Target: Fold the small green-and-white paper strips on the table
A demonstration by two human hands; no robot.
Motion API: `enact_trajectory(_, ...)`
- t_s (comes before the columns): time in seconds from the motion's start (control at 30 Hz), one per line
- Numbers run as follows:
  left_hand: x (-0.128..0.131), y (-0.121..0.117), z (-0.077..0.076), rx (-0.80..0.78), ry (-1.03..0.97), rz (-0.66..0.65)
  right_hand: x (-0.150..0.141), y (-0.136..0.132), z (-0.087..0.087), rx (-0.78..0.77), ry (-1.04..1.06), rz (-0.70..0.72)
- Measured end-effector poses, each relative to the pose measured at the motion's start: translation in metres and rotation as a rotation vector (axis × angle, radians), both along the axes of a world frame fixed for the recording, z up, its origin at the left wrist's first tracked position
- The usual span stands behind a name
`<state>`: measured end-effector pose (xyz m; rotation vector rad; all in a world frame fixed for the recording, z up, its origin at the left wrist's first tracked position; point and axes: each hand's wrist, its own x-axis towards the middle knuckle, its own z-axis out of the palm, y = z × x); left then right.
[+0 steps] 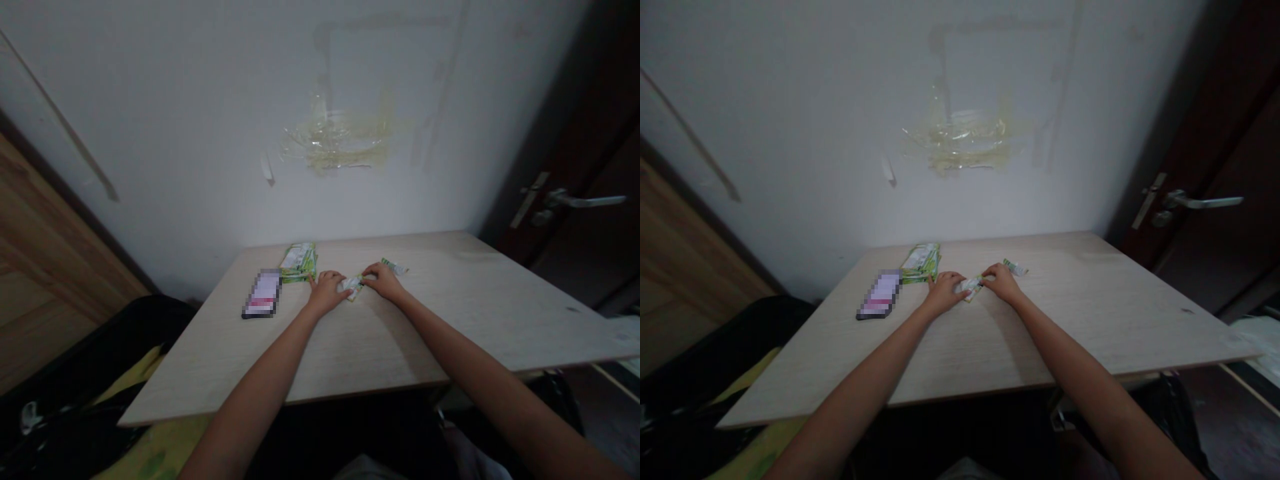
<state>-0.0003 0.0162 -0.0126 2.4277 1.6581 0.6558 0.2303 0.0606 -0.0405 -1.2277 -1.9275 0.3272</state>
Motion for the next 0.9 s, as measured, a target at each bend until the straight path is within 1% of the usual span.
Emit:
enact_trajectory(0.13,-0.001,0.000,0.001,0.013,-0.042,-0.009,0.000,-0.001,0.001,-0.017,0.016,0.025)
enact_trajectory(0.3,0.000,-0.002,0.003,0.032,-0.070,-0.013,-0.001,-0.002,0.004,-0.017,0.057,0.003)
enact_trajectory(0.37,0.000,-0.002,0.003,0.040,-0.079,0.013,-0.001,-0.003,0.006,-0.033,0.061,0.001)
enact_trajectory(0.5,-0.002,0.001,0.002,0.043,-0.090,0.112,0.001,-0.006,0.012,-0.068,0.082,-0.009)
enact_trajectory(0.67,-0.005,0.001,0.004,0.053,-0.110,0.148,0.001,-0.007,0.015,-0.105,0.116,-0.047)
enact_trajectory(0.9,-0.002,0.002,0.005,0.039,-0.148,0.191,0.001,-0.009,0.018,-0.113,0.116,-0.028)
